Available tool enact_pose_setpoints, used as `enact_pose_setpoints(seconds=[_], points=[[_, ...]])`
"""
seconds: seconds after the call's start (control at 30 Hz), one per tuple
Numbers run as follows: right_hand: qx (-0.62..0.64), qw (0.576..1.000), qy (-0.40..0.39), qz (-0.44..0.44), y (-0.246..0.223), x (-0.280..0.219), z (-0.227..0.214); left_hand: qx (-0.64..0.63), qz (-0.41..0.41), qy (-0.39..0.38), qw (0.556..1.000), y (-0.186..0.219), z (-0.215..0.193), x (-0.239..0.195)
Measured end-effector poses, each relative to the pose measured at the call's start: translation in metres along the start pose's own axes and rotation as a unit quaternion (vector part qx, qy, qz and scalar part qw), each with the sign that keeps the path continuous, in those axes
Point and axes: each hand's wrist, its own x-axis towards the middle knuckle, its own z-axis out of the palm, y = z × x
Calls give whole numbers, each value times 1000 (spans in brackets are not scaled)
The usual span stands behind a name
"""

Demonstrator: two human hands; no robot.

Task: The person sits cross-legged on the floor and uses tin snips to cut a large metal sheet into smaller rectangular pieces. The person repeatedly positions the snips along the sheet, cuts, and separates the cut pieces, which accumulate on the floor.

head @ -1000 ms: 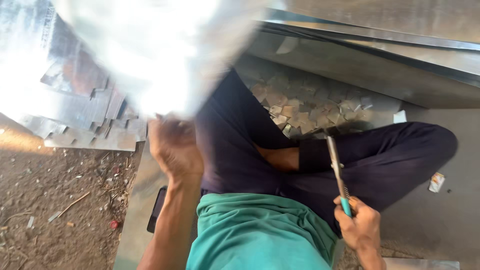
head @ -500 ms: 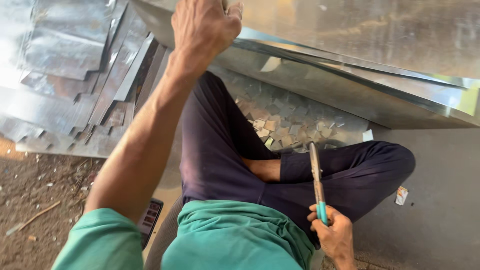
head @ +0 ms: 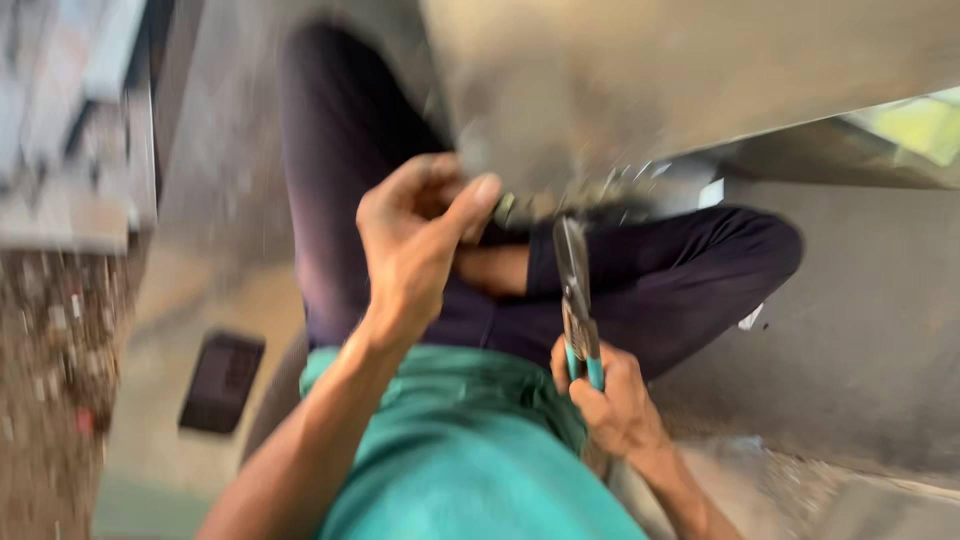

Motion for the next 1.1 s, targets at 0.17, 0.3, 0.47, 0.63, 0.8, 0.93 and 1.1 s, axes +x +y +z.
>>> enact_pose_setpoints(seconds=[0.17, 0.3, 0.47, 0.63, 0.8, 0.93, 1.1], points=[[78, 987, -138, 36, -33, 18, -5, -98, -35, -22, 994, -45, -16, -7], [54, 989, -135, 38, -54, 43, -4, -122, -10, -45, 991, -45, -11, -4], [4, 991, -131, 19, -65, 54, -8, -100, -30, -31, 994, -38, -11, -6], [-30, 991, -113, 66, -60, 51, -18, -125, -60, -33, 990, -29, -7, -5], [-59, 993, -95, 36, -55, 54, -20, -127, -65, -35, 989, -33, -10, -10], [-92, 993, -77, -9, -45, 56, -16, -80, -44, -24, 996, -30, -9, -2], [-67, 993, -92, 40, -21, 53, -24, 142, 181, 49, 972, -20, 14, 44]])
